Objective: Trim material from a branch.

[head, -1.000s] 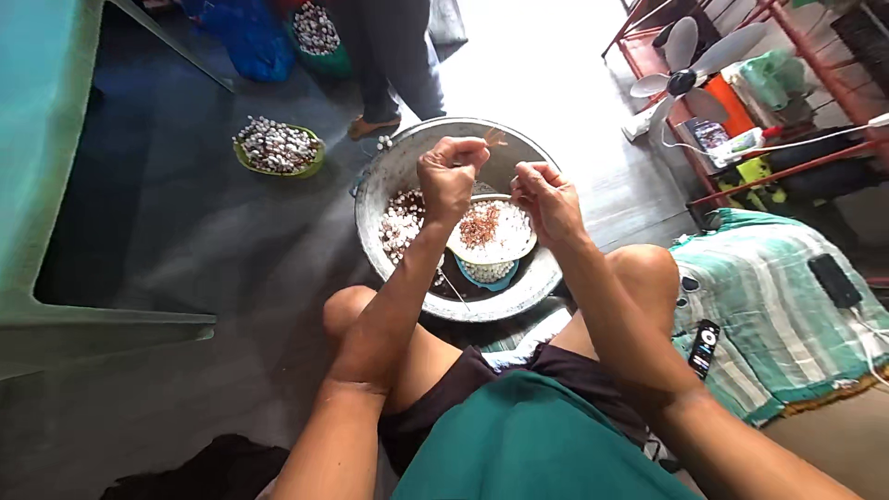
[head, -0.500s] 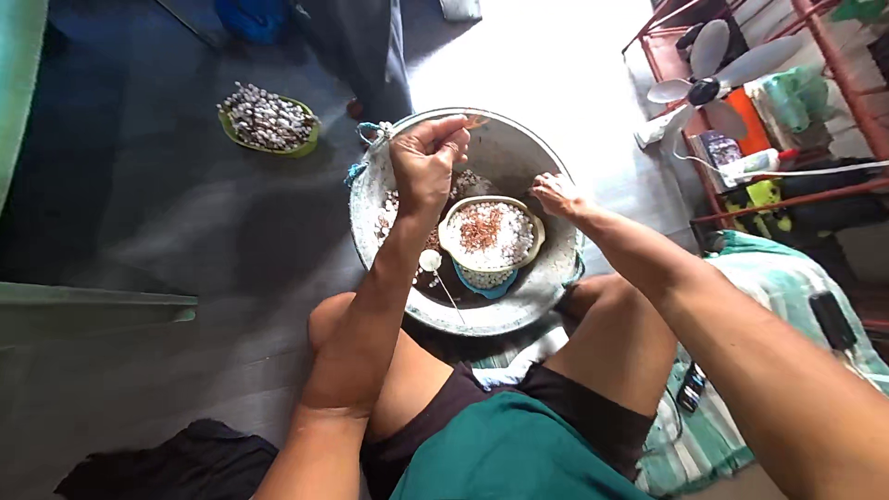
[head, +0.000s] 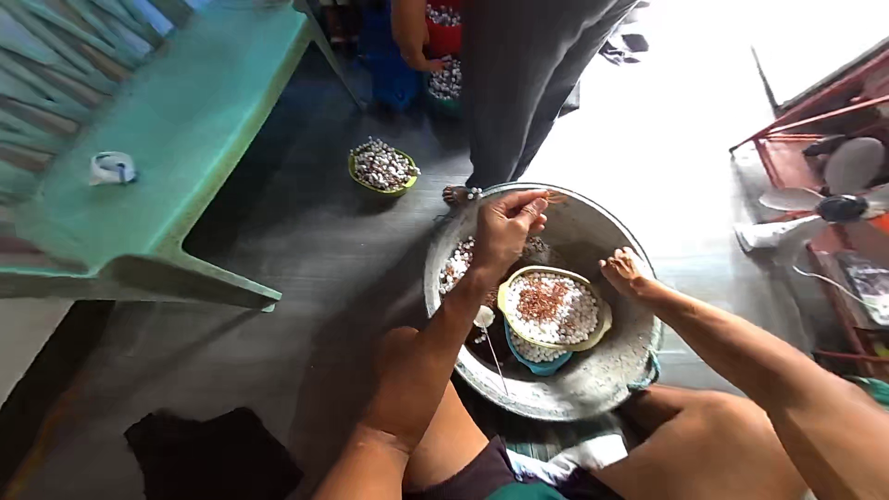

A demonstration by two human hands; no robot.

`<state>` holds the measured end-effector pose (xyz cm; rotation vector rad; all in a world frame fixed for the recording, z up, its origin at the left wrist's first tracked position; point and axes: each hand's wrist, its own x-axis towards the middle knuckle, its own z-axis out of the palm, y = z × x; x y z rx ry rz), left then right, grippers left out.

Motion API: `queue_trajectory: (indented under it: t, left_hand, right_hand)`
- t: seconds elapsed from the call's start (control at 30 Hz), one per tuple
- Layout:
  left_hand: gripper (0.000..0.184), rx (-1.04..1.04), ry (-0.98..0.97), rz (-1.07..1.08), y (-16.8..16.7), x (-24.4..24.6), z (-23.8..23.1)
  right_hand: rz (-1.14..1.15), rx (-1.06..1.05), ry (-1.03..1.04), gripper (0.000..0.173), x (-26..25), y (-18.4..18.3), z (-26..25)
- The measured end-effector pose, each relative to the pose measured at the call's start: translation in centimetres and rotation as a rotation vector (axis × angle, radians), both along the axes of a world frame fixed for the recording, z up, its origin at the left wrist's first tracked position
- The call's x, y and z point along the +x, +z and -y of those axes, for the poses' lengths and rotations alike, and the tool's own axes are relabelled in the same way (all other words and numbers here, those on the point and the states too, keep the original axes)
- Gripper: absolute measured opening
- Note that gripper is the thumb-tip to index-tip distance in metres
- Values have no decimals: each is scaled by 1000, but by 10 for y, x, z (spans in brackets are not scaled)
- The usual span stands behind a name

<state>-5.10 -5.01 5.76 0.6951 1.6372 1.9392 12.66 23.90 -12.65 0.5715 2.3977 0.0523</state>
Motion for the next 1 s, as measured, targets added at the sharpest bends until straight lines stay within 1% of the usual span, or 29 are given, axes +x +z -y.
queue_trajectory:
  t: [0.1, 0.17, 0.2, 0.23, 0.27, 0.3, 0.33, 0.4, 0.43, 0.47, 0.5, 0.57, 0.63, 0.7, 0.73, 0.83, 0.9, 1.0]
  left_hand:
    - [20, 93, 30, 58, -4, -6, -10]
    - [19, 106, 27, 73, -4, -6, -9]
    - [19, 95, 32, 59, -3, -6, -8]
    - [19, 80, 30, 32, -2, -5, -6]
    - [19, 72, 23, 5, -2, -4, -4]
    - [19, 76, 6, -15, -2, -3, -3]
    - [19, 86, -19, -26, -2, -4, -2]
    - [20, 88, -62, -28, -2, -5, -4]
    - [20, 75, -72, -28, 1, -6, -8]
    - [20, 60, -77, -33, 6, -6, -13]
    - [19, 46, -80, -38, 10, -6, -18]
    - [16, 31, -84, -55, 18, -6, -27]
    - [15, 0, -87, -99, 21, -6, -35]
    - [13, -4, -70, -167, 15, -6, -42]
    - [13, 4, -59, -214, 8, -6, -44]
    - [13, 6, 23, -318, -10, 0, -47]
    - [13, 18, 76, -374, -17, 6, -48]
    - [14, 56, 123, -427, -18, 6, -54]
  right_hand:
    - [-67, -12, -113, 25, 9, 46, 9]
    - [-103, 50, -128, 19, 17, 90, 18]
    - [-127, 66, -133, 18, 22, 113, 19]
    - [-171, 51, -147, 20, 30, 128, 14]
    - [-209, 8, -168, 21, 42, 134, 4]
    - [-256, -86, -204, 24, 54, 135, -5]
    - [-317, -252, -263, 34, 66, 135, -10]
    - [-479, -777, -438, 50, 91, 137, 5]
    - [-556, -1005, -507, 55, 95, 139, 21]
    - [-629, -1182, -532, 57, 96, 137, 35]
    - [-699, -1309, -538, 57, 92, 134, 49]
    - [-839, -1499, -561, 57, 76, 131, 69]
    - [-978, -1641, -566, 63, 62, 124, 82]
    - [-1103, -1729, -557, 69, 54, 121, 94]
    - [-1155, -1740, -554, 72, 52, 120, 102]
    - [-1234, -1775, -543, 74, 45, 116, 108]
    - [-1215, -1734, -546, 74, 43, 111, 106]
    - [-1189, -1596, -564, 76, 38, 106, 106]
